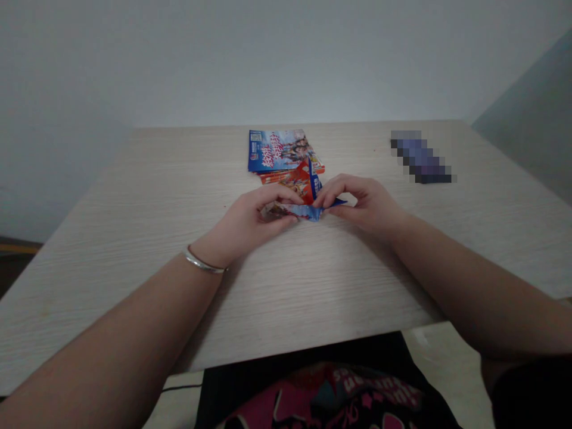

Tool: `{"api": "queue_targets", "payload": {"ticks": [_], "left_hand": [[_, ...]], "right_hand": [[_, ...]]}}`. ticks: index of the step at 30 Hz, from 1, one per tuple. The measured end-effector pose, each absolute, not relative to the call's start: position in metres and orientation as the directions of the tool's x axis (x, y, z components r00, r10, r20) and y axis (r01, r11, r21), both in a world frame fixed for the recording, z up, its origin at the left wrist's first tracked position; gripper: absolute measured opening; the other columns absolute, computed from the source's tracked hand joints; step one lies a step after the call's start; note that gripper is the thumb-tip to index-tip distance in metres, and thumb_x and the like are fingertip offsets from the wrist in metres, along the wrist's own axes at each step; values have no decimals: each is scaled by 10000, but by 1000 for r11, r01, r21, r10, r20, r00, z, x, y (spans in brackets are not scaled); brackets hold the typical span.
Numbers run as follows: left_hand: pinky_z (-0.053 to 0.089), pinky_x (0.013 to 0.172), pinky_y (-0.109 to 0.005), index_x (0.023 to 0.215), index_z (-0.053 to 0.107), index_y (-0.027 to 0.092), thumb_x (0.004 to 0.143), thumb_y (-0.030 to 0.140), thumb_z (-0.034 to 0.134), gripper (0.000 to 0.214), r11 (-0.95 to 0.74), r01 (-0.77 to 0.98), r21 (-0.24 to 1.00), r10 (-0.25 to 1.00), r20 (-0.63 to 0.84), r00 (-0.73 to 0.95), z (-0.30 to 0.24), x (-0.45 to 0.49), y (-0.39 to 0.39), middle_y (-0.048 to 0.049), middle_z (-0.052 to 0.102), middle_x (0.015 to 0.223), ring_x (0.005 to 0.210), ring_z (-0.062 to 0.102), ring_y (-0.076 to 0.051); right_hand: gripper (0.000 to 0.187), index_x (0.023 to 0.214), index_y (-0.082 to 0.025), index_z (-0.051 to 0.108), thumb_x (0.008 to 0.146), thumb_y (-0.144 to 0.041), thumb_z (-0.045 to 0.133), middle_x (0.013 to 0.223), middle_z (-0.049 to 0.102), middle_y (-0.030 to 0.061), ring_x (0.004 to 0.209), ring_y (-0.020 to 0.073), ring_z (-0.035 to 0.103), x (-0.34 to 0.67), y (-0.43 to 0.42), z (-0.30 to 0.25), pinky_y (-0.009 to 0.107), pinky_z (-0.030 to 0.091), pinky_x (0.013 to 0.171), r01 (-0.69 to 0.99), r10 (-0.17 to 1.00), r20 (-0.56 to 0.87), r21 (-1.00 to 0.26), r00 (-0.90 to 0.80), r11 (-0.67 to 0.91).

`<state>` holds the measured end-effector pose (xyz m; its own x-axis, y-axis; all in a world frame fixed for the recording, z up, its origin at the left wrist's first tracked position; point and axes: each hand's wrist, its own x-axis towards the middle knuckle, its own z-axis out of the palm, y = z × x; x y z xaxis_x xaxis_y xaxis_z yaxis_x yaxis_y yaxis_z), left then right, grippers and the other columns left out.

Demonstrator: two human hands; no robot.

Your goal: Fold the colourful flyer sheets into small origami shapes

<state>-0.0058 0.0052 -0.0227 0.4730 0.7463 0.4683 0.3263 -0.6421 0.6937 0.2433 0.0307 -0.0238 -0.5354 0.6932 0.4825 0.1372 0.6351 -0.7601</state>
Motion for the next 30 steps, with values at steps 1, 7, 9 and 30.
{"api": "queue_targets", "payload": {"ticks": [1, 7, 9, 30], "left_hand": [[555, 799, -290, 978, 662, 218, 836, 180, 700, 152, -634, 328, 700, 753, 465, 465, -23, -6, 6, -16, 708, 952, 861, 665, -156], [578, 786, -279, 1196, 591, 231, 781, 201, 774, 454, -522, 170, 836, 800, 410, 438, -29, -9, 10, -41, 699, 1086, 921, 682, -166], [584, 876, -321, 1240, 601, 249, 769, 248, 812, 516, -466, 113, 878, 805, 367, 465, -30, -8, 9, -58, 673, 1260, 1055, 682, -200], [558, 627, -243, 1220, 557, 242, 741, 282, 820, 547, -198, 16, 980, 917, 179, 356, -41, -1, 13, -1, 692, 950, 731, 653, -132]], "right_hand": [[68, 848, -214, 714, 828, -265, 754, 928, 775, 27, 900, 188, 708, 245, 30, -22, 379, 535, 876, 136, 684, 478, -757, -551, 638], [99, 941, -219, 727, 858, -273, 721, 980, 770, 29, 915, 179, 697, 246, 30, -23, 355, 534, 847, 154, 706, 465, -768, -533, 622], [112, 939, -222, 722, 868, -310, 717, 958, 761, 24, 894, 171, 692, 245, 30, -24, 348, 542, 850, 144, 736, 459, -793, -497, 592], [263, 937, -188, 736, 758, -362, 817, 917, 737, 26, 850, 166, 669, 232, 25, -26, 329, 532, 818, 128, 807, 283, -907, -518, 400]]}}
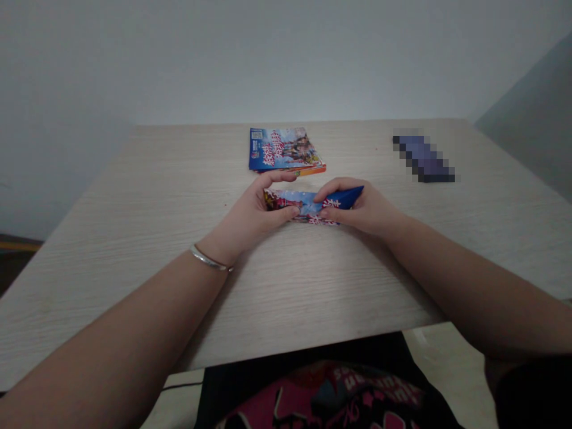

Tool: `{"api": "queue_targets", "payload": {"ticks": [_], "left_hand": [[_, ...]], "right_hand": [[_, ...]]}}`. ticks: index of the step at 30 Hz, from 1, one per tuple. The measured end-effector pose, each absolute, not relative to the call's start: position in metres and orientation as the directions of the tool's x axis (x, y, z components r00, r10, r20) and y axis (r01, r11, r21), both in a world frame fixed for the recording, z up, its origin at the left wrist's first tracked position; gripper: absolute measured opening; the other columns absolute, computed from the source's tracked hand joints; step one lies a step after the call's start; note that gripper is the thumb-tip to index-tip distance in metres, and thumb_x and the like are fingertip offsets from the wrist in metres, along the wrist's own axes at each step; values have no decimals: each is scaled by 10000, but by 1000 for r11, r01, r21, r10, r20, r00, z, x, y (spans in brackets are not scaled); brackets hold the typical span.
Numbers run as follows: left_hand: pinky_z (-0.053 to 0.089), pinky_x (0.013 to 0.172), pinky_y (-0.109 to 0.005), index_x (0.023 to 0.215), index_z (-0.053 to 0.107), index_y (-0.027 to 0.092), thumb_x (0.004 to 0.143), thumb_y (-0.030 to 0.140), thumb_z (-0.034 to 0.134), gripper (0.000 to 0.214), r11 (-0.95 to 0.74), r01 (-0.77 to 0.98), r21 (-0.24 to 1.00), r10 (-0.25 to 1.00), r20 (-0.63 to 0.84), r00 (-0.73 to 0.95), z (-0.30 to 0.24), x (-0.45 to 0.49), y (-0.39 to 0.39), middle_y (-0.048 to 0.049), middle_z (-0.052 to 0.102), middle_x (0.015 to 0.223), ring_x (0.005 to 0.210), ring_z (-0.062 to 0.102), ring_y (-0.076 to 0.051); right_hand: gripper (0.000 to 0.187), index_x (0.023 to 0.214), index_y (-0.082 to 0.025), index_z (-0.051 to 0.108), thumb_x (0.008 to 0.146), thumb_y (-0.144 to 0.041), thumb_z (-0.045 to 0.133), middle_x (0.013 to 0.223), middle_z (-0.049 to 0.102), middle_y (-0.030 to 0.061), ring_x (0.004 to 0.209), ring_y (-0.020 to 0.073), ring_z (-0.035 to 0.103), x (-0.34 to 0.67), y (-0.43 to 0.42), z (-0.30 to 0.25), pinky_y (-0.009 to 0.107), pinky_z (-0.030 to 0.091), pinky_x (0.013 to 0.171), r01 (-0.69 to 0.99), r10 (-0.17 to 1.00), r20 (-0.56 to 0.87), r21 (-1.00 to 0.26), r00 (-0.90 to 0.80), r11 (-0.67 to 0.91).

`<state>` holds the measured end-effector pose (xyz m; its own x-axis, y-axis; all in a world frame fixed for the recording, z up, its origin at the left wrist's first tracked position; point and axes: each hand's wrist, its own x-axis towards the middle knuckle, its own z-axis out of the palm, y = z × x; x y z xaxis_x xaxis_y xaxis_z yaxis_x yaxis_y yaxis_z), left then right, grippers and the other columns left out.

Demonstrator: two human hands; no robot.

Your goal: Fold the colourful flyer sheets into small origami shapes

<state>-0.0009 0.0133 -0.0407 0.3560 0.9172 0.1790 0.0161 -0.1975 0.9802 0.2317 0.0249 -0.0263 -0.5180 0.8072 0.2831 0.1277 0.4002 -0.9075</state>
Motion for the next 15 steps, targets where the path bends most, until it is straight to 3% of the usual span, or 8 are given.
{"api": "queue_targets", "payload": {"ticks": [6, 15], "left_hand": [[605, 714, -282, 1210, 527, 223, 776, 274, 771, 500, -252, 42, 967, 917, 225, 330, -40, 1, 14, -38, 706, 1072, 851, 705, -165], [569, 686, -242, 1171, 546, 228, 729, 238, 797, 508, -271, 43, 962, 924, 248, 290, -40, 5, 13, -34, 686, 1087, 805, 671, -134]], "right_hand": [[323, 979, -194, 741, 708, -329, 852, 1027, 751, 47, 957, 186, 677, 228, 25, -26, 359, 537, 893, 60, 791, 288, -924, -540, 377], [199, 835, -196, 771, 721, -347, 831, 826, 745, 21, 789, 163, 658, 228, 27, -21, 326, 528, 795, 143, 782, 303, -885, -545, 442]]}}
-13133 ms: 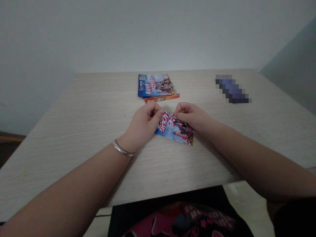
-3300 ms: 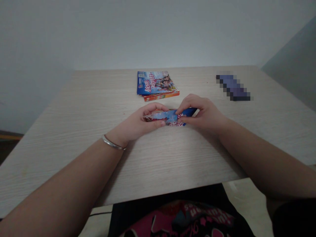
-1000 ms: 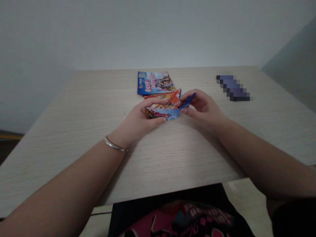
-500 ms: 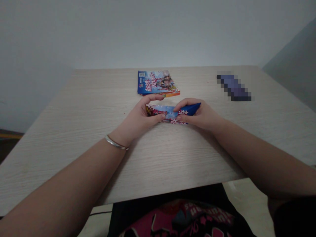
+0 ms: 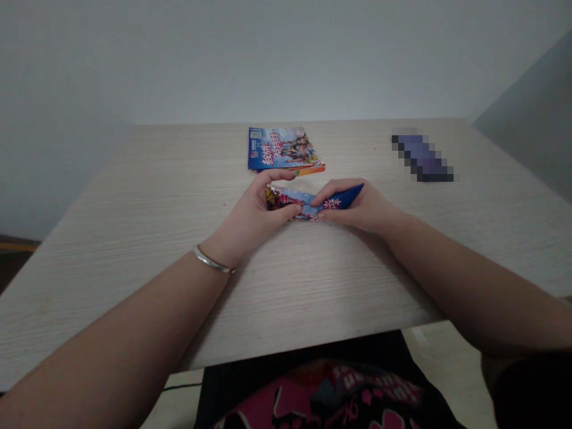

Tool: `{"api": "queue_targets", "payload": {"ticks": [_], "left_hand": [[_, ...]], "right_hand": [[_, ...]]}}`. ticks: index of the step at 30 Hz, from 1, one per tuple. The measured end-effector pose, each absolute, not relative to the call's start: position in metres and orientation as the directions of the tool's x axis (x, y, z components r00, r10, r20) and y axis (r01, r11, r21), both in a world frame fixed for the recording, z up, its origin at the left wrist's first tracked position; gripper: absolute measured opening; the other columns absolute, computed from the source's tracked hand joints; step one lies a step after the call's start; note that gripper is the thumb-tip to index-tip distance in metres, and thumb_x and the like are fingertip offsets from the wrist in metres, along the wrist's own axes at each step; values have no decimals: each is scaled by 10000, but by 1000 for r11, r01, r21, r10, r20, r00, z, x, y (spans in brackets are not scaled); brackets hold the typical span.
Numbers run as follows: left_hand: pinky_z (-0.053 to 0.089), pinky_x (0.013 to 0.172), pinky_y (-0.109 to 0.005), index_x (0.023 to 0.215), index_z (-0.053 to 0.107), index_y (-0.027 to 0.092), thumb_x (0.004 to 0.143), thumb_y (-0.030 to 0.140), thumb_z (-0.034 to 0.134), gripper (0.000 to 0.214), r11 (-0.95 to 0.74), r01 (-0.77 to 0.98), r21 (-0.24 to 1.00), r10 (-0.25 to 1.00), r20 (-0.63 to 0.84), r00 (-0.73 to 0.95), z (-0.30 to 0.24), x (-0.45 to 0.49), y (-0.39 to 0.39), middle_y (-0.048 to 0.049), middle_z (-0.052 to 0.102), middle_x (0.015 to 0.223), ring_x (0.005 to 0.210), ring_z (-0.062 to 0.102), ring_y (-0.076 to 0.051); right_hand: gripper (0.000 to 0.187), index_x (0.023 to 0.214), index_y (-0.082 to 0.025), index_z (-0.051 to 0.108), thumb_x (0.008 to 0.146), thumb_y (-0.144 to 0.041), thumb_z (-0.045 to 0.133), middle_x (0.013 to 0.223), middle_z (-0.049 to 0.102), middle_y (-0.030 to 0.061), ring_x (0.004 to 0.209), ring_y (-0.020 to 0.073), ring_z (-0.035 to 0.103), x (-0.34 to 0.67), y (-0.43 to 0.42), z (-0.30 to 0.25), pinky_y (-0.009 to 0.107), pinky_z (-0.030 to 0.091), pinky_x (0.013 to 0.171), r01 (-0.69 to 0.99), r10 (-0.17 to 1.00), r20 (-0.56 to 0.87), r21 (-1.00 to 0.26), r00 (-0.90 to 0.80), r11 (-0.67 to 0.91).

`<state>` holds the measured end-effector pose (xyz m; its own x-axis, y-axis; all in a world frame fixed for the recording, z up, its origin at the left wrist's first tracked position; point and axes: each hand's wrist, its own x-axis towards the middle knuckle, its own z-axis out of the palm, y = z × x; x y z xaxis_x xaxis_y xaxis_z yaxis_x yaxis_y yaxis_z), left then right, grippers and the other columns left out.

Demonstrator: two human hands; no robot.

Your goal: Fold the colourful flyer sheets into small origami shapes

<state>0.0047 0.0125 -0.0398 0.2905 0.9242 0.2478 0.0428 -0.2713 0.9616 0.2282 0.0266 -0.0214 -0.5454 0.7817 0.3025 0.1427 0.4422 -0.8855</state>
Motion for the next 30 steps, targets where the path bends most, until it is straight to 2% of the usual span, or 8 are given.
{"api": "queue_targets", "payload": {"ticks": [8, 11, 15, 19, 22, 26, 30], "left_hand": [[533, 618, -257, 1207, 485, 252, 762, 273, 769, 529, -172, 3, 985, 923, 160, 350, -36, 9, 8, 11, 647, 883, 694, 635, -124], [523, 600, -250, 1209, 497, 257, 761, 264, 760, 520, -159, 10, 987, 933, 147, 328, -36, 9, 7, 9, 646, 889, 688, 626, -120], [526, 630, -242, 1196, 514, 244, 753, 249, 750, 502, -224, 78, 971, 934, 191, 303, -35, 9, 7, -2, 650, 953, 716, 621, -117], [558, 768, -272, 1146, 545, 224, 795, 246, 713, 390, -365, 111, 924, 892, 313, 326, -33, 4, 9, -37, 663, 1077, 868, 657, -144], [543, 901, -319, 1056, 641, 195, 811, 238, 715, 259, -522, 241, 818, 828, 417, 375, -33, -3, 12, -57, 695, 1068, 983, 661, -178], [533, 955, -343, 1026, 720, 199, 843, 218, 700, 186, -539, 395, 743, 823, 367, 433, -29, -10, 13, -41, 756, 1049, 980, 693, -187], [542, 934, -312, 1091, 719, 206, 835, 217, 711, 256, -572, 414, 708, 802, 376, 464, -25, -9, 9, -35, 763, 1086, 975, 702, -177]], "right_hand": [[156, 773, -189, 713, 759, -328, 782, 774, 703, 10, 716, 135, 616, 227, 30, -22, 287, 505, 693, 73, 720, 298, -898, -627, 435], [150, 780, -184, 690, 770, -310, 771, 779, 685, 10, 707, 127, 594, 226, 31, -20, 270, 480, 659, 55, 701, 301, -898, -647, 437], [167, 837, -184, 646, 803, -317, 742, 767, 652, -5, 671, 114, 560, 228, 32, -21, 258, 458, 630, 78, 708, 234, -923, -666, 378], [206, 892, -193, 605, 816, -327, 742, 795, 650, -8, 701, 122, 585, 237, 33, -24, 273, 486, 677, 98, 749, 246, -919, -615, 382], [161, 894, -190, 669, 826, -318, 740, 888, 715, 33, 829, 161, 653, 246, 37, -25, 326, 523, 797, 148, 728, 266, -881, -632, 450], [96, 857, -227, 742, 824, -316, 754, 924, 756, 43, 902, 189, 685, 253, 43, -21, 377, 525, 889, 146, 623, 352, -783, -699, 605], [59, 897, -244, 730, 859, -279, 701, 916, 745, 36, 923, 197, 669, 252, 41, -17, 387, 523, 888, 168, 548, 323, -728, -772, 665]]}}
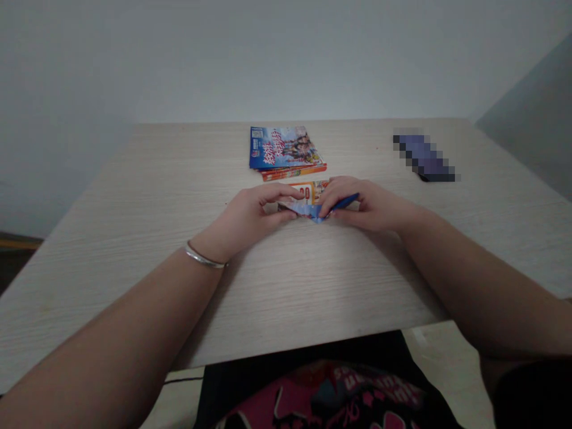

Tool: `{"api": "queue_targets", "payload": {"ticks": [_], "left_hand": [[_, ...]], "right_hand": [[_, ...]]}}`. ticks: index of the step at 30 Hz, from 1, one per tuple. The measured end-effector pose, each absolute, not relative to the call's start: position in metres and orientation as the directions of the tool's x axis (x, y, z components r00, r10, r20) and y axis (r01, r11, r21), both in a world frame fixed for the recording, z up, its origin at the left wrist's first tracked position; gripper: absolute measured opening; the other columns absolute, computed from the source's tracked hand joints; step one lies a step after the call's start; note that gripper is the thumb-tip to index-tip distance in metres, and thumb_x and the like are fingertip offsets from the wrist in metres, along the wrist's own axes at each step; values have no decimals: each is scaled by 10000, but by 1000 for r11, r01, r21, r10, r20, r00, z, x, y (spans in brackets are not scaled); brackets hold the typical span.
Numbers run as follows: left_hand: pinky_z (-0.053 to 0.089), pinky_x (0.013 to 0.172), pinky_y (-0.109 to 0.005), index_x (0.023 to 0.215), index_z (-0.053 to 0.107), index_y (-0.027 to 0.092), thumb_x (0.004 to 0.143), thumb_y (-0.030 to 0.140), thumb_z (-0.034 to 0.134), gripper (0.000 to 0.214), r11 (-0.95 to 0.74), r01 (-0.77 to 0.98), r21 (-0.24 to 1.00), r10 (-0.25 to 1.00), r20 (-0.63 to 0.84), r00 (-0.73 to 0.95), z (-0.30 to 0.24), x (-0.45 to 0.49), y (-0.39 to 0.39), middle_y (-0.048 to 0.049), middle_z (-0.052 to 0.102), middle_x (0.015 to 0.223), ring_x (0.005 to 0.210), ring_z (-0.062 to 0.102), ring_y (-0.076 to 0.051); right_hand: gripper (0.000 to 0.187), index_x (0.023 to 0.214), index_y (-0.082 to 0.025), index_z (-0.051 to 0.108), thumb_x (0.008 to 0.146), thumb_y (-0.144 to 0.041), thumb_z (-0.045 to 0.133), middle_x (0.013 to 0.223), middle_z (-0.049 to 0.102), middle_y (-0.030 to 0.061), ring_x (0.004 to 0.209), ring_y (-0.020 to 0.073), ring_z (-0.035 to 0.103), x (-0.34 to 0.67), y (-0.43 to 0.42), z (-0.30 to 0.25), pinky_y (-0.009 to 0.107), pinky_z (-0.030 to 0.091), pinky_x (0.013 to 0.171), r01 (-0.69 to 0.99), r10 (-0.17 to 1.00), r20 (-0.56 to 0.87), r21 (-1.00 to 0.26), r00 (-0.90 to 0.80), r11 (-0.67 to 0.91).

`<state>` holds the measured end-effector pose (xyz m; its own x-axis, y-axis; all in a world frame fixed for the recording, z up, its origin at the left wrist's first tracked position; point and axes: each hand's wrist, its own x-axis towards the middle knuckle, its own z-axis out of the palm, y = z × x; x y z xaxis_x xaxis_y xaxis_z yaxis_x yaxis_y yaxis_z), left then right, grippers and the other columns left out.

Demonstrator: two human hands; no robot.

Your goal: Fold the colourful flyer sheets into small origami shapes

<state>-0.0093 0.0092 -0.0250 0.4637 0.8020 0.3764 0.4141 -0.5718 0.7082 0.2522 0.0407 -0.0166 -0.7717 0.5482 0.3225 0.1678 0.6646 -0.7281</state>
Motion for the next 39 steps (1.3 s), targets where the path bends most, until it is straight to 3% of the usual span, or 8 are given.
{"api": "queue_targets", "payload": {"ticks": [6, 10, 13, 17, 21, 28, 35, 39], "left_hand": [[542, 765, -282, 983, 726, 211, 850, 227, 687, 140, -593, 440, 674, 791, 383, 478, -21, -6, 6, -25, 760, 922, 808, 679, -159], [534, 730, -277, 954, 718, 210, 853, 248, 687, 114, -568, 463, 681, 811, 369, 454, -22, -5, 8, -18, 750, 901, 777, 663, -151], [548, 753, -284, 943, 691, 201, 819, 240, 715, 132, -550, 430, 716, 824, 383, 417, -25, -4, 10, -22, 740, 928, 802, 664, -152], [557, 714, -289, 987, 664, 205, 797, 241, 751, 212, -505, 362, 784, 842, 355, 406, -29, -3, 10, -30, 725, 931, 764, 659, -152], [575, 810, -308, 980, 654, 190, 817, 222, 743, 189, -483, 258, 837, 832, 347, 432, -28, 1, 5, -44, 722, 969, 865, 687, -170], [561, 822, -260, 994, 663, 178, 821, 131, 727, 190, -621, 269, 736, 754, 468, 461, -24, 4, 2, -19, 713, 950, 870, 674, -134], [530, 792, -310, 933, 679, 190, 860, 221, 732, 95, -726, 353, 590, 682, 550, 481, -23, 2, 2, -26, 711, 899, 837, 648, -160], [535, 755, -287, 931, 655, 195, 861, 251, 739, 123, -720, 313, 620, 687, 572, 448, -23, 2, 4, -22, 693, 903, 819, 637, -148]], "right_hand": [[140, 1014, -229, 631, 887, -267, 675, 975, 723, 40, 943, 194, 663, 250, 31, -18, 371, 545, 866, 201, 684, 256, -834, -683, 513], [69, 913, -233, 718, 874, -288, 705, 1049, 737, 52, 1026, 207, 666, 252, 38, -17, 410, 520, 959, 168, 595, 337, -755, -729, 634], [81, 878, -240, 769, 841, -310, 753, 997, 744, 49, 983, 196, 674, 253, 43, -15, 391, 518, 943, 130, 543, 391, -712, -744, 690], [232, 938, -229, 762, 756, -355, 832, 899, 744, 32, 858, 181, 675, 248, 37, -14, 357, 534, 835, 191, 659, 325, -788, -678, 585], [290, 883, -196, 714, 701, -366, 863, 826, 729, 15, 763, 163, 660, 242, 31, -17, 318, 529, 734, 199, 743, 239, -871, -626, 449], [173, 805, -191, 715, 752, -320, 816, 804, 721, 15, 781, 170, 643, 237, 37, -23, 324, 501, 759, 190, 694, 285, -831, -662, 522], [202, 890, -221, 721, 745, -314, 826, 902, 739, 6, 850, 171, 653, 233, 36, -25, 346, 508, 855, 207, 705, 327, -804, -630, 557], [177, 866, -224, 720, 767, -340, 809, 886, 734, 8, 869, 184, 653, 232, 36, -25, 392, 482, 925, 231, 695, 331, -778, -638, 583]]}}
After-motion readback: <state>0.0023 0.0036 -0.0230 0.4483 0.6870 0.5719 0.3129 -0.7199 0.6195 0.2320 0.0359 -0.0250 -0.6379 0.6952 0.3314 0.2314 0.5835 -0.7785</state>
